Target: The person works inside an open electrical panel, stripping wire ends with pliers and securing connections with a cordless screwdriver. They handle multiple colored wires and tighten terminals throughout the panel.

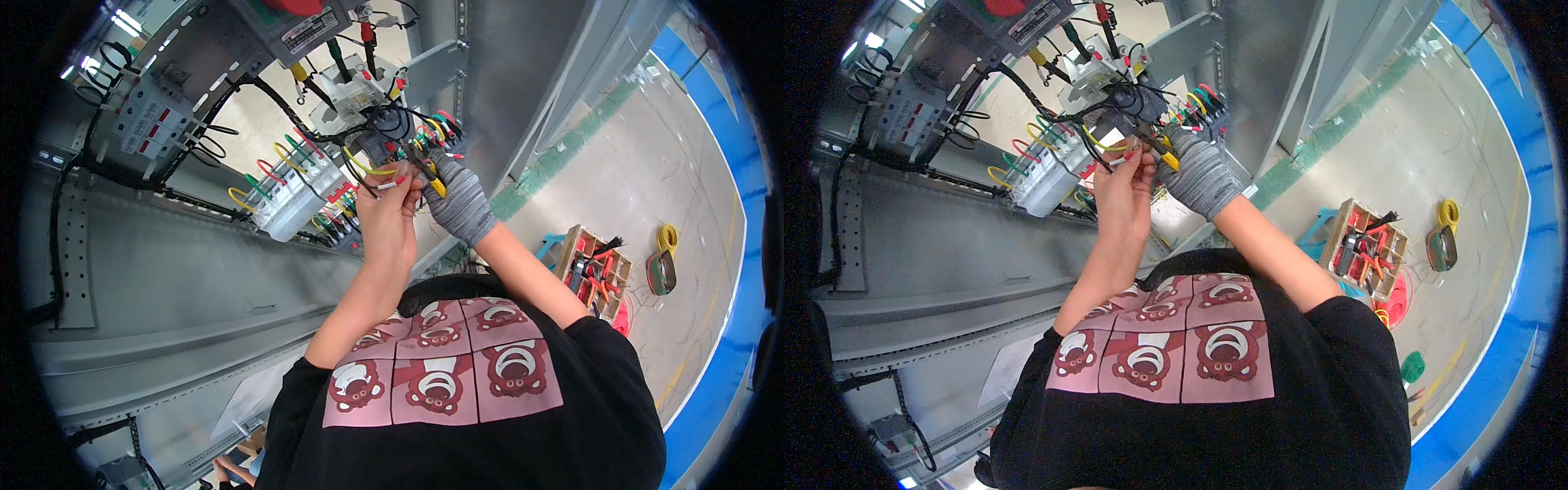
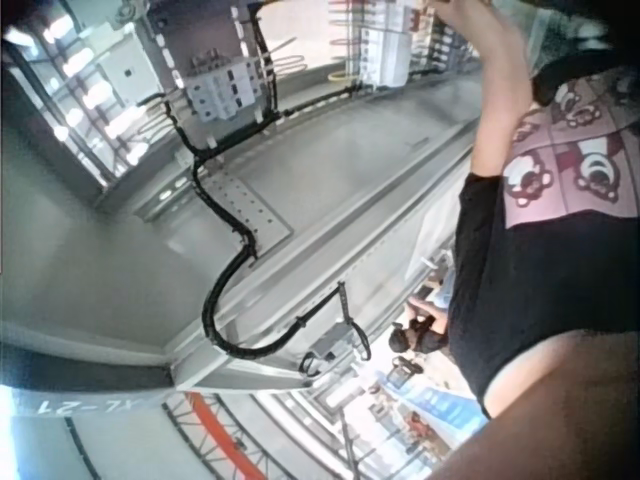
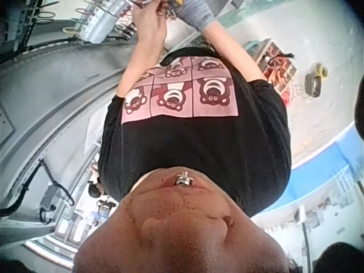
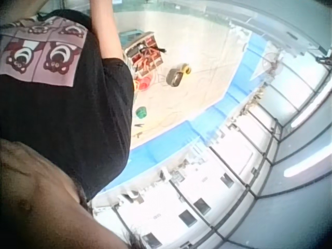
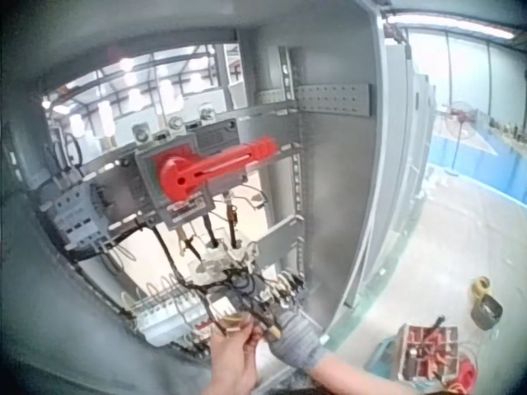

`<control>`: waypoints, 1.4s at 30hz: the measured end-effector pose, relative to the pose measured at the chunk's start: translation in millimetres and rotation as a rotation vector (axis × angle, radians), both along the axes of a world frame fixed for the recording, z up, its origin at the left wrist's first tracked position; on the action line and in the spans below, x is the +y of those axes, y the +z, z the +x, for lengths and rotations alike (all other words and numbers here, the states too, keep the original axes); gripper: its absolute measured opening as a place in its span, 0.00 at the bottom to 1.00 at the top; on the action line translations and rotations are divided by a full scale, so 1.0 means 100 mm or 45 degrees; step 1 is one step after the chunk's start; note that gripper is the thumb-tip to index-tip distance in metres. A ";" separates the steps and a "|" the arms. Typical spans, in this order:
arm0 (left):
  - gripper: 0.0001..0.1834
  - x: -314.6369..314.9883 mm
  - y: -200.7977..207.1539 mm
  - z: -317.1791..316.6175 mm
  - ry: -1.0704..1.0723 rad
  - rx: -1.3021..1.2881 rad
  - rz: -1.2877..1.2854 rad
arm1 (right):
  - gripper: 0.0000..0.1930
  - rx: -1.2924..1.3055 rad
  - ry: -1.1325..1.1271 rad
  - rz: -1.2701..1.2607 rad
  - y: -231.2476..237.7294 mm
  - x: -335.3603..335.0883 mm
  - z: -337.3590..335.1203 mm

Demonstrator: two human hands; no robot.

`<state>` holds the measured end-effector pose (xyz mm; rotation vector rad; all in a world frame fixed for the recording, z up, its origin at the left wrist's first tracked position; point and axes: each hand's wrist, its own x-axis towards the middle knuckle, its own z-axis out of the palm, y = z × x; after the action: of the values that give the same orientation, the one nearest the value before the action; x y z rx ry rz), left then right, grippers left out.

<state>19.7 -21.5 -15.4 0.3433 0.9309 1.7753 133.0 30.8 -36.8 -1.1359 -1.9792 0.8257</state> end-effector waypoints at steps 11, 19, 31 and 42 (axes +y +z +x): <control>0.11 -0.02 -0.07 -0.01 0.047 0.110 -0.026 | 0.21 0.067 -0.029 0.302 -0.07 -0.02 0.04; 0.07 -0.06 -0.23 -0.19 -0.081 0.166 0.093 | 0.26 0.243 0.072 0.169 -0.34 -0.04 0.11; 0.22 -1.00 -1.14 0.45 -0.368 0.115 -0.478 | 0.28 -0.035 -0.964 -1.001 -2.69 -1.85 3.65; 0.07 -1.15 -1.05 1.85 -1.034 1.057 -0.678 | 0.30 -0.638 -1.536 -1.327 -3.29 -2.07 5.91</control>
<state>204.7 -136.4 -120.5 0.9773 1.5054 0.5695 724.4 -176.3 -365.5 -2.8804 -0.6403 0.8690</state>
